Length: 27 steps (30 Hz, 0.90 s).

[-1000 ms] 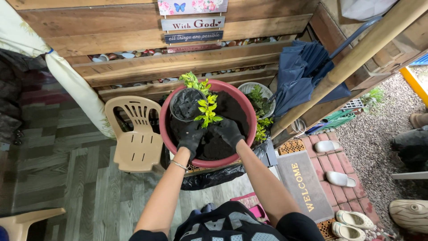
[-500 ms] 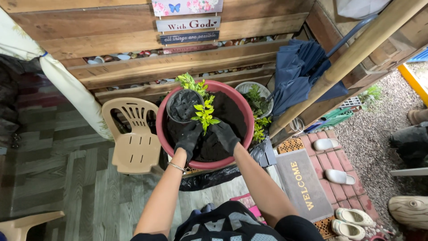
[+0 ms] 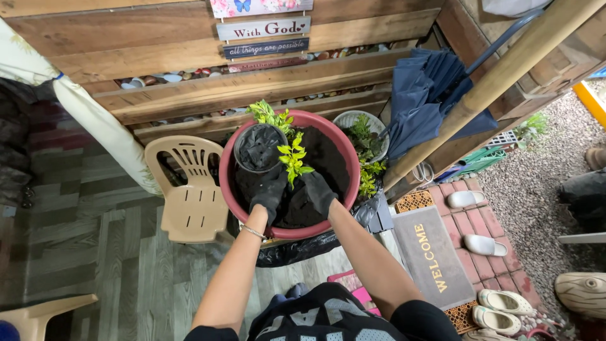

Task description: The person is repotting a small plant into a larger pot filled with soil.

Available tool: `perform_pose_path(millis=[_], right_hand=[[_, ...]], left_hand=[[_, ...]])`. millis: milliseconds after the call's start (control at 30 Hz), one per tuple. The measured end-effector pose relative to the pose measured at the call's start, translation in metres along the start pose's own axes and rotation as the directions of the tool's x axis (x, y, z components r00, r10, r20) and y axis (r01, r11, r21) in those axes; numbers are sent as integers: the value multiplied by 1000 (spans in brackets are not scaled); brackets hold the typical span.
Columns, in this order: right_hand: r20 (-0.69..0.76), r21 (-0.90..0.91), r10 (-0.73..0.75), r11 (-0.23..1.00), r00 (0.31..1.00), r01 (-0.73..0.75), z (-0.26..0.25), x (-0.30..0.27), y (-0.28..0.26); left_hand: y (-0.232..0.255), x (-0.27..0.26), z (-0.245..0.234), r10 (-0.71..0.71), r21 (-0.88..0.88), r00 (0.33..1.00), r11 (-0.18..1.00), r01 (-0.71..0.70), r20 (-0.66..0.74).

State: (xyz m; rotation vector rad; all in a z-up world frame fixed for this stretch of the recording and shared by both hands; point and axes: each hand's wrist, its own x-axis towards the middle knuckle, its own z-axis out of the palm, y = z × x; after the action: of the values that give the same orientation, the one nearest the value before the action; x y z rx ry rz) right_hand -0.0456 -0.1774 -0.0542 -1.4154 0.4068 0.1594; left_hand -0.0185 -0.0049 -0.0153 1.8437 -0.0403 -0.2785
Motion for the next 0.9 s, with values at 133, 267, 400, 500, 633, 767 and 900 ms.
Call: perform_pose_path(millis=[133, 267, 400, 500, 633, 767, 900], right_hand=[[66, 109, -39, 994, 997, 32, 1, 2, 6], [149, 291, -28, 957, 988, -17, 12, -26, -32], [177, 229, -157, 967, 972, 115, 2, -5, -2], [68, 82, -65, 995, 996, 59, 9, -24, -32], [131, 229, 57, 970, 990, -86, 4, -11, -12], [116, 267, 17, 963, 993, -47, 4, -4, -9], [46, 236, -19, 972, 999, 8, -5, 28, 30]], left_hand=[[-1, -6, 2, 85, 25, 996, 996, -84, -38], [11, -8, 2, 27, 136, 998, 991, -20, -56], [-20, 7, 3, 140, 44, 990, 989, -139, -26], [-85, 57, 1, 110, -106, 994, 988, -109, 10], [-71, 58, -14, 413, 351, 908, 842, -410, 70], [-18, 34, -19, 281, 54, 955, 957, -286, 91], [-8, 32, -14, 298, 122, 952, 945, -305, 70]])
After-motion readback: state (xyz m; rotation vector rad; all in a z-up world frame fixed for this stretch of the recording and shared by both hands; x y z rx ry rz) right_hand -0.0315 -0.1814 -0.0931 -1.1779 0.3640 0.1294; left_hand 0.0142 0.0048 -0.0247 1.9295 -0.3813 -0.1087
